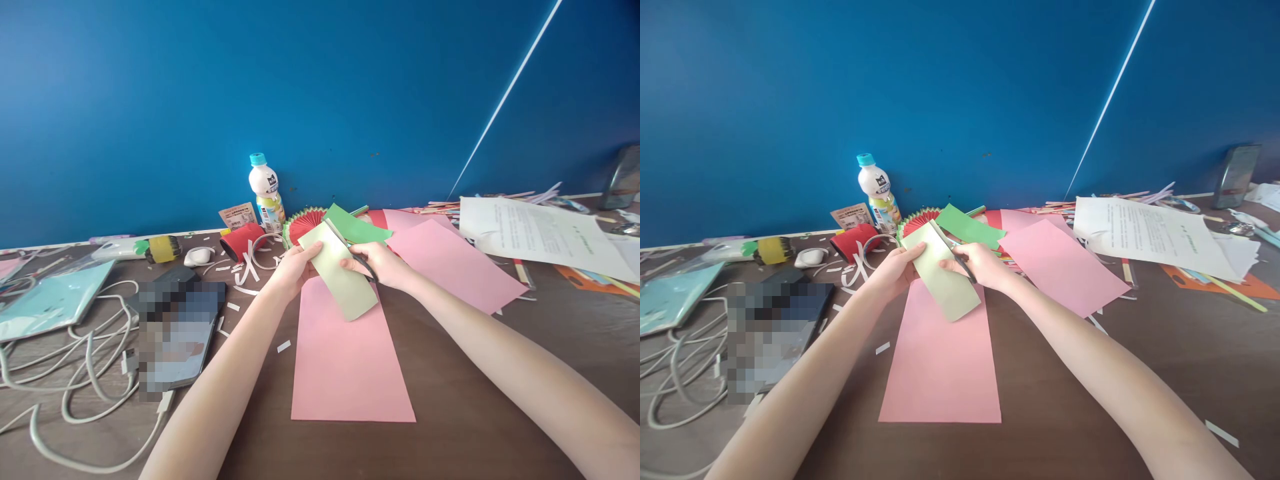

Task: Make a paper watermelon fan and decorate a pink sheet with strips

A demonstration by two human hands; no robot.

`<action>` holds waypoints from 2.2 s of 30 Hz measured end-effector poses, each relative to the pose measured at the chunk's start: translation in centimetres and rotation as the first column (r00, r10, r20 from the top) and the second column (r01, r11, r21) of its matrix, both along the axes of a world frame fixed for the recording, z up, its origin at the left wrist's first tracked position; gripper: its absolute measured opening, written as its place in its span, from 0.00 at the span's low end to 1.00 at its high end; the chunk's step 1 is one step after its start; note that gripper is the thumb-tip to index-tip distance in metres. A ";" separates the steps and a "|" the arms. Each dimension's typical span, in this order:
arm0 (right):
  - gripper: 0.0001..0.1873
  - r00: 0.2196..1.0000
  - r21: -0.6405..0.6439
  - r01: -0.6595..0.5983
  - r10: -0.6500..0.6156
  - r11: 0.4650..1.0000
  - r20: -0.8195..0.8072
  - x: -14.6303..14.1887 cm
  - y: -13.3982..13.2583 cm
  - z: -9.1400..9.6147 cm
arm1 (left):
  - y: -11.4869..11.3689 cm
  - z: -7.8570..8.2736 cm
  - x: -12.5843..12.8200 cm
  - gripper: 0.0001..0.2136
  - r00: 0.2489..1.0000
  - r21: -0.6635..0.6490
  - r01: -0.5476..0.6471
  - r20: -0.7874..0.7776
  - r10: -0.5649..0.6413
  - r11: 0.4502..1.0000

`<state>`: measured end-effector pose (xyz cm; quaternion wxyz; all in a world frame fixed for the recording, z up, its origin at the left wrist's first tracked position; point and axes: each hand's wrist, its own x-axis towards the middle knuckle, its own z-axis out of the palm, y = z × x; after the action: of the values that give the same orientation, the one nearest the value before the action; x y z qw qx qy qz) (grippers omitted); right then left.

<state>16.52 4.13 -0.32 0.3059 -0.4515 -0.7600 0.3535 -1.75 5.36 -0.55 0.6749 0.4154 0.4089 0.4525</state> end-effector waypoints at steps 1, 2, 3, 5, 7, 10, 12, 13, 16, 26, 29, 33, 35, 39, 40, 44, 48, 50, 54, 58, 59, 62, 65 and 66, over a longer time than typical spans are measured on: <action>0.26 1.000 -0.001 0.001 -0.001 1.000 0.002 0.0 0.0 0.0 | 0.0 0.0 0.0 0.09 1.000 0.000 -0.001 -0.001 0.001 1.000; 0.27 1.000 -0.003 0.002 -0.002 1.000 0.004 0.0 0.0 -0.1 | 0.0 0.0 0.0 0.09 1.000 -0.002 -0.004 -0.004 0.004 1.000; 0.27 1.000 -0.007 -0.002 0.002 1.000 0.004 0.0 0.1 -0.1 | 0.0 0.0 0.0 0.09 1.000 -0.005 -0.009 -0.008 0.009 1.000; 0.27 1.000 -0.023 -0.015 0.015 1.000 -0.010 0.0 0.2 -0.3 | -0.1 0.1 0.0 0.08 1.000 -0.016 -0.016 -0.022 0.016 1.000; 0.26 0.999 -0.044 -0.032 0.030 0.999 -0.031 0.0 0.2 -0.4 | -0.2 0.3 0.1 0.09 0.999 -0.026 -0.019 -0.030 0.018 0.999; 0.26 0.999 -0.050 -0.032 0.030 0.998 -0.039 0.0 0.2 -0.4 | -0.2 0.3 0.0 0.11 1.000 -0.036 -0.014 -0.028 0.013 0.999; 0.25 0.999 -0.051 -0.027 0.025 0.998 -0.030 0.0 0.2 -0.4 | -0.2 0.3 0.0 0.11 1.000 -0.035 -0.007 -0.022 0.007 0.999; 0.25 0.999 -0.057 -0.027 0.025 0.998 -0.029 0.1 0.2 -0.3 | -0.1 0.2 0.0 0.11 1.000 -0.035 -0.004 -0.019 0.003 0.999; 0.25 0.999 -0.087 -0.036 0.032 0.996 -0.044 0.1 0.2 -0.4 | 0.0 0.0 -0.2 0.11 1.000 -0.042 -0.002 -0.015 0.002 0.999; 0.25 0.993 -0.241 -0.051 0.024 0.969 -0.115 1.0 0.7 0.1 | 1.5 0.6 -3.1 0.08 0.882 0.078 -0.354 -0.304 0.361 0.932; 0.26 0.992 -0.317 -0.112 0.087 0.942 -0.091 1.9 0.8 0.7 | 1.8 0.9 -4.2 0.11 0.842 0.113 -0.408 -0.336 0.421 0.906; 0.26 0.951 -0.509 -0.310 0.273 0.803 -0.147 3.2 0.7 1.3 | 2.0 1.0 -5.5 0.13 0.809 0.169 -0.401 -0.397 0.434 0.900; 0.25 0.916 -0.579 -0.391 0.366 0.716 -0.166 3.5 0.5 1.7 | 2.1 0.9 -6.2 0.13 0.767 0.237 -0.395 -0.446 0.460 0.888; 0.24 0.904 -0.597 -0.350 0.428 0.722 -0.012 3.5 0.0 2.8 | 2.1 0.9 -7.2 0.16 0.620 0.402 -0.400 -0.543 0.567 0.823; 0.25 0.906 -0.574 -0.314 0.419 0.757 0.058 3.4 0.0 3.1 | 2.1 0.9 -7.3 0.19 0.570 0.433 -0.388 -0.581 0.581 0.813; 0.27 0.860 -0.424 -0.225 0.383 0.877 0.337 3.5 -0.1 3.8 | 1.8 0.9 -7.2 0.27 0.377 0.510 -0.222 -0.741 0.555 0.831; 0.29 0.695 -0.314 -0.103 0.294 0.944 0.656 3.3 -0.6 4.4 | 1.6 0.7 -6.3 0.29 0.197 0.615 0.013 -0.774 0.601 0.788; 0.27 0.626 -0.281 -0.072 0.263 0.957 0.734 3.0 -0.8 4.5 | 1.5 0.6 -5.8 0.30 0.114 0.662 0.057 -0.748 0.653 0.748; 0.22 0.630 -0.323 -0.096 0.309 0.941 0.712 2.6 -1.0 4.5 | 1.0 0.9 -4.7 0.25 0.009 0.740 0.116 -0.668 0.744 0.662; 0.23 0.692 -0.339 -0.134 0.333 0.931 0.640 2.8 -1.0 4.3 | 0.4 1.4 -3.0 0.12 0.175 0.713 0.181 -0.702 0.691 0.678; 0.23 0.702 -0.332 -0.138 0.329 0.933 0.632 2.8 -1.0 4.2 | 0.2 1.4 -2.4 0.11 0.299 0.638 0.207 -0.763 0.573 0.741; 0.20 0.716 -0.305 -0.157 0.322 0.939 0.620 2.7 -1.0 4.0 | -0.6 1.2 -0.7 0.14 0.626 0.311 0.404 -0.780 -0.012 0.860; 0.23 0.724 -0.264 -0.161 0.296 0.951 0.624 2.6 -1.1 3.8 | -1.3 0.9 0.4 0.16 0.676 0.217 0.544 -0.686 -0.270 0.810; 0.24 0.729 -0.253 -0.159 0.286 0.954 0.622 2.5 -1.1 3.7 | -1.4 0.8 0.6 0.15 0.678 0.228 0.563 -0.677 -0.287 0.794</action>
<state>19.04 3.00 3.38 -0.0655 -0.4773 -0.8315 0.2764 -1.15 4.01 0.24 0.4880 0.7581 0.3858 0.1957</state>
